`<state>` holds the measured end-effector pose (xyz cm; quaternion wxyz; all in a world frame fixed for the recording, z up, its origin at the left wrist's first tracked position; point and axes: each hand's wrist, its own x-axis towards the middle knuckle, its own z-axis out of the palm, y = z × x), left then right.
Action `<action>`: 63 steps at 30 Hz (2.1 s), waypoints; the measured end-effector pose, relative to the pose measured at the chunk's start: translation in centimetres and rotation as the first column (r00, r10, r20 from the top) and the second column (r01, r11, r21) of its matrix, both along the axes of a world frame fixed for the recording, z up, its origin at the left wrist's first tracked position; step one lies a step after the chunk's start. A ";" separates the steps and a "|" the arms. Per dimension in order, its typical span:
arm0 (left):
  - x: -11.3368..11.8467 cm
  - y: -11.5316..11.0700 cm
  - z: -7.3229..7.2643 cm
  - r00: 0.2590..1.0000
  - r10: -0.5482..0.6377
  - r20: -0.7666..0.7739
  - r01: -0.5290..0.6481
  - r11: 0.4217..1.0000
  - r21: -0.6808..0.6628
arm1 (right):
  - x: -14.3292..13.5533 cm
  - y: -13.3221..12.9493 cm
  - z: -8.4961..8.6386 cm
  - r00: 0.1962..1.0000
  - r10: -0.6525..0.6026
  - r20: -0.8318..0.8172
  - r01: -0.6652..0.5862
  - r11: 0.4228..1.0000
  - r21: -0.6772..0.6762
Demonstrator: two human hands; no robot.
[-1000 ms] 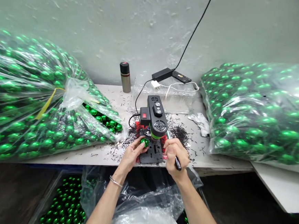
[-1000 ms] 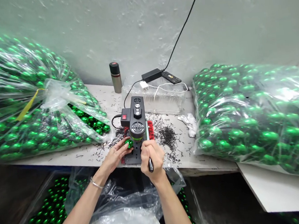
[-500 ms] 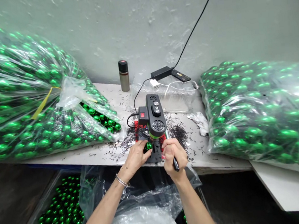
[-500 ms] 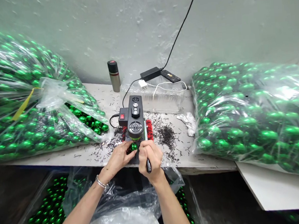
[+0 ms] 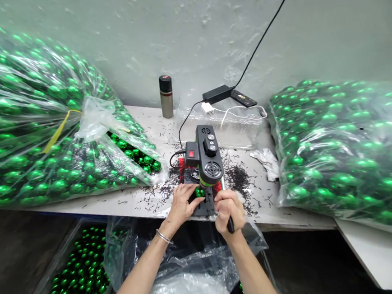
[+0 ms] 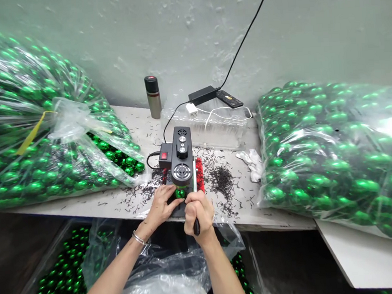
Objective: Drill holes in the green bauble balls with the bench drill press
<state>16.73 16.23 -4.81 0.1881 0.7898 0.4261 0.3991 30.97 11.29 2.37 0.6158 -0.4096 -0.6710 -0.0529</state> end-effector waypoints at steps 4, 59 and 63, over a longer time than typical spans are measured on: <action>0.0 0.0 -0.1 1.000 0.002 0.013 -0.003 0.999 0.032 | -0.1 0.5 -1.8 0.999 -0.032 0.014 0.031 0.997 0.066; -6.3 2.7 5.6 0.628 0.387 0.675 0.380 0.604 -0.701 | -0.6 -0.2 3.6 0.996 0.000 -0.090 -0.006 0.998 -0.067; -3.8 1.1 4.0 0.670 0.376 0.640 0.355 0.595 -0.721 | -0.5 -0.2 4.1 0.996 0.003 -0.084 -0.009 0.997 -0.081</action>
